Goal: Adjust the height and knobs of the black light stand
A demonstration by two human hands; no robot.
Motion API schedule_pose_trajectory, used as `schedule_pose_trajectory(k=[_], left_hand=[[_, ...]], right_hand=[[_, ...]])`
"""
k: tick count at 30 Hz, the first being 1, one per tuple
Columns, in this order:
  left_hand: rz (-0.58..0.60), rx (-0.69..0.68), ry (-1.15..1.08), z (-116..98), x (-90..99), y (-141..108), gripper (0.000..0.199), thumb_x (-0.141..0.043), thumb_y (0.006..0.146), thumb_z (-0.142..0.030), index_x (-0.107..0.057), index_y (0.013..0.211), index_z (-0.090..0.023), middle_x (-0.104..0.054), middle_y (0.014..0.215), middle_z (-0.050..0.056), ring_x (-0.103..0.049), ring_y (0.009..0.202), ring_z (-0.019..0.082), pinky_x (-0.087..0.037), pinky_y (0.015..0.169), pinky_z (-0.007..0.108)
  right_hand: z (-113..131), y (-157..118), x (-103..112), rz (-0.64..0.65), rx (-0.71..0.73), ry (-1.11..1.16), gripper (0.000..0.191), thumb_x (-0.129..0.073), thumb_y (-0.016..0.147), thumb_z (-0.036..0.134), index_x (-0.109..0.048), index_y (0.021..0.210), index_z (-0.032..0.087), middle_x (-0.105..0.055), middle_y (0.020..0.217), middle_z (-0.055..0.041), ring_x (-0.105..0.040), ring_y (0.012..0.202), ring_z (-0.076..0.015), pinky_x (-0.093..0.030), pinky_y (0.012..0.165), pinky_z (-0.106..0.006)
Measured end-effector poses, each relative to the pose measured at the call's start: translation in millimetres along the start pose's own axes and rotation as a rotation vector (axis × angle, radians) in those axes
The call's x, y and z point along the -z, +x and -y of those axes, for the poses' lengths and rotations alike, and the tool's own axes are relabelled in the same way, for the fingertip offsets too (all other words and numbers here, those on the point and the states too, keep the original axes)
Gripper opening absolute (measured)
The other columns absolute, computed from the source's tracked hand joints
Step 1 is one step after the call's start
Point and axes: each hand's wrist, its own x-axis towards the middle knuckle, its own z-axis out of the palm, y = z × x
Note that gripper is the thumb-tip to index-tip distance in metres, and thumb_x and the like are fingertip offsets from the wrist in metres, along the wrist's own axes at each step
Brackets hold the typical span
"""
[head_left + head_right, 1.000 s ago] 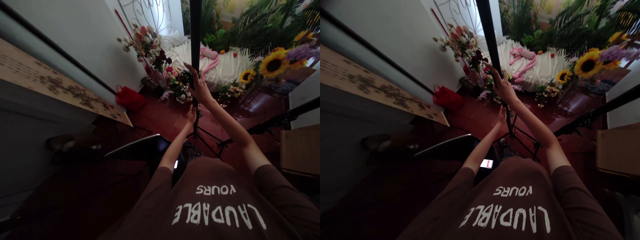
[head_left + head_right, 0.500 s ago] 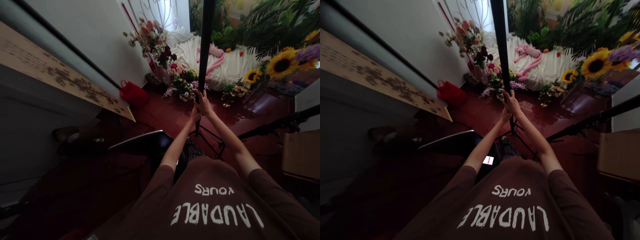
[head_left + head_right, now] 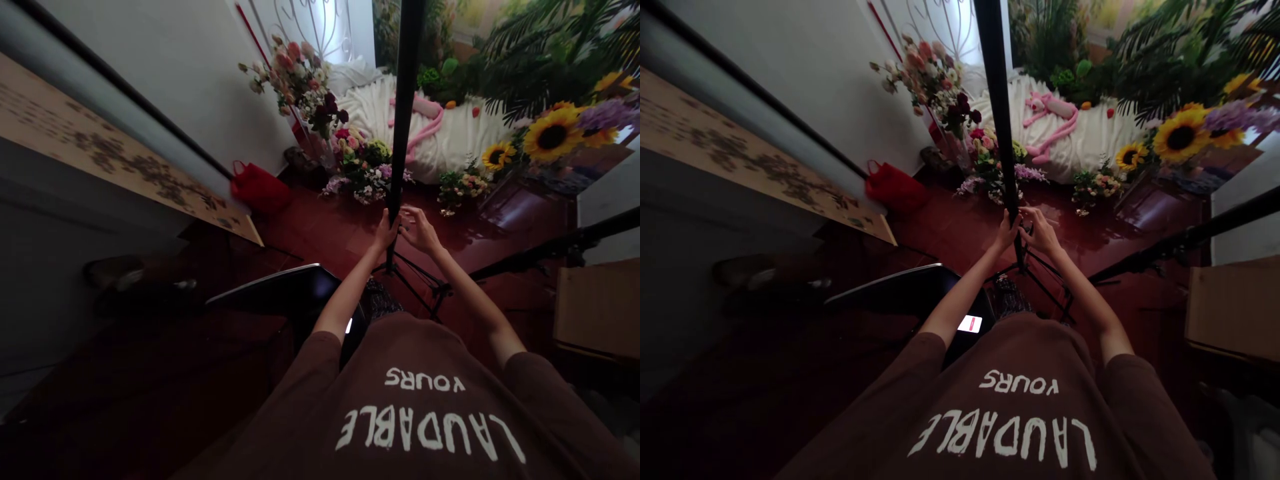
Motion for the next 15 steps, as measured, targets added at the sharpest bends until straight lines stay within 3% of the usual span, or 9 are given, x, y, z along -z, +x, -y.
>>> schedule_pose_trajectory(k=[5, 11, 15], left_hand=[[-0.009, 0.057, 0.004, -7, 2.7, -3, 0.043, -0.055, 0.093, -0.055, -0.055, 0.119, -0.021, -0.068, 0.116, 0.013, -0.067, 0.11, 0.021, -0.052, 0.098, 0.035], [0.016, 0.086, -0.01, -15, 2.8, -5, 0.045, -0.05, 0.094, -0.06, -0.054, 0.119, -0.022, -0.069, 0.111, 0.01, -0.068, 0.1, 0.018, -0.053, 0.092, 0.032], [0.013, 0.109, -0.016, -19, 2.2, -5, 0.046, -0.05, 0.094, -0.06, -0.055, 0.119, -0.022, -0.069, 0.108, 0.01, -0.068, 0.097, 0.018, -0.053, 0.091, 0.032]], right_hand=[[-16, -31, -10, -0.016, -0.192, -0.006, 0.058, -0.066, 0.086, 0.043, -0.048, 0.138, 0.025, -0.067, 0.116, -0.0104, -0.066, 0.109, -0.0279, -0.058, 0.093, -0.046], [-11, -29, -23, -0.075, -0.363, 0.071, 0.057, -0.063, 0.087, 0.053, -0.048, 0.133, 0.023, -0.071, 0.101, -0.0079, -0.07, 0.083, -0.0243, -0.058, 0.08, -0.04], [-7, -26, -33, -0.078, -0.431, 0.118, 0.048, -0.05, 0.095, 0.054, -0.047, 0.131, 0.022, -0.069, 0.086, -0.0044, -0.068, 0.071, -0.0214, -0.055, 0.075, -0.036]])
